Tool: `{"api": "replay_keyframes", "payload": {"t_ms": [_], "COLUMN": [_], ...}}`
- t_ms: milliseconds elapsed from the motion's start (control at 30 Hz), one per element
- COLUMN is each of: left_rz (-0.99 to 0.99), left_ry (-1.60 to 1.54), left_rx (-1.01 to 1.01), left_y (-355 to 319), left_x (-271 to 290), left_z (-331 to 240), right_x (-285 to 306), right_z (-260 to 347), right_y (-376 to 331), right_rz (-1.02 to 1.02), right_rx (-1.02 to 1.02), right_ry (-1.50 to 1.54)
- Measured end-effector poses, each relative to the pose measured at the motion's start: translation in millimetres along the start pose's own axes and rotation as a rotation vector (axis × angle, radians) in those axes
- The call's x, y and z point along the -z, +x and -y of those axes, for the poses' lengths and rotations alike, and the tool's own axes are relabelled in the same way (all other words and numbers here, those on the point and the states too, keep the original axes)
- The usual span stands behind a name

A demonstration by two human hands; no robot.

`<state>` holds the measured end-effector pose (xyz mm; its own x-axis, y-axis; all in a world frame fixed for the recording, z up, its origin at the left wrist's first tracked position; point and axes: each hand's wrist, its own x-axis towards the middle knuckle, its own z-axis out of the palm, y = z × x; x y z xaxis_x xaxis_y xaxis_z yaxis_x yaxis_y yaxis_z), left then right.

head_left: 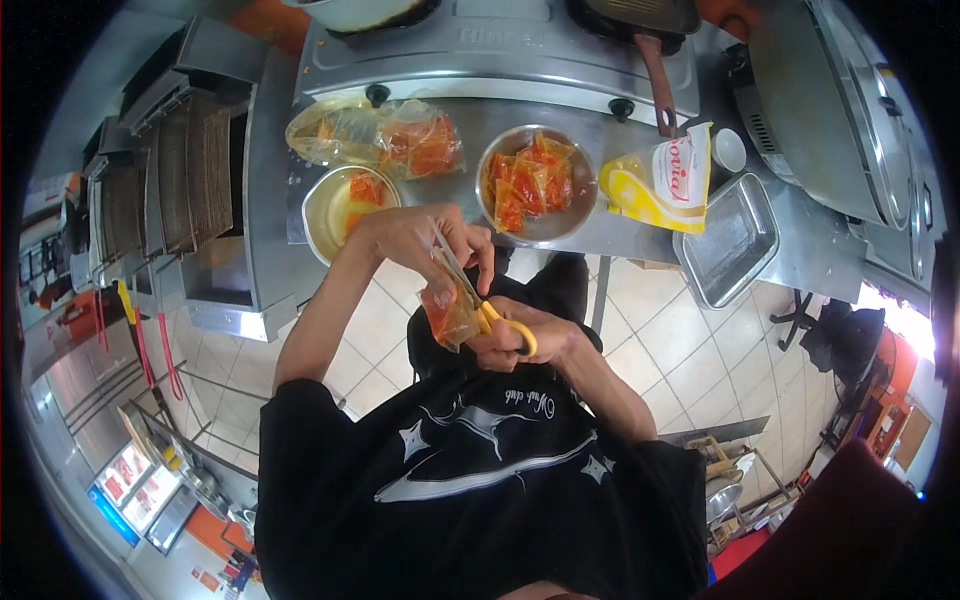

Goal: The person cuts open plastic bags of food items using shears and places the food into a metal bowl, then carries the bowl to a counter and organizes packaging materials and labels while holding a handheld electronic device.

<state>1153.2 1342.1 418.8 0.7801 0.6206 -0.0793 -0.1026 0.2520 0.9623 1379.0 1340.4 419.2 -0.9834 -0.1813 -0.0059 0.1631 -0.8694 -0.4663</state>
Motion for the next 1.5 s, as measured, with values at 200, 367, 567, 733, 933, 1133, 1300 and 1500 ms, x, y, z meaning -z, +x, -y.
{"api": "replay_keyframes", "payload": {"t_ms": [200,367,567,733,933,1133,1300,1500], "left_rz": [-0.011,0.016,0.003,0.046,0.019,0.084,0.059,0.233], "left_ry": [-0.105,-0.083,-0.043,-0.044,-0.068,0.038,0.020,0.171], "left_rx": [0.038,0.020,0.073,0.246,-0.014,-0.043,0.119,-0.039], "left_y": [14,27,29,28,41,46,47,61], "left_x": [6,6,11,14,17,28,26,16], "left_z": [-3,1,-8,-2,-7,6,-3,20], "right_x": [0,-3,-5,3,15,11,14,31], "right_z": [0,-5,-5,-15,-17,-19,-7,-9], "right_y": [-9,-6,-8,-8,-4,-11,-10,-37], "right_rz": [-0.068,-0.106,-0.184,-0.043,0.062,-0.174,0.069,-0.201], "right_rx": [0.004,0.198,0.126,0.251,0.335,0.198,0.383,0.535], "right_ry": [0.174,0.270,0.360,0.397,0.349,0.162,0.263,0.618]}}
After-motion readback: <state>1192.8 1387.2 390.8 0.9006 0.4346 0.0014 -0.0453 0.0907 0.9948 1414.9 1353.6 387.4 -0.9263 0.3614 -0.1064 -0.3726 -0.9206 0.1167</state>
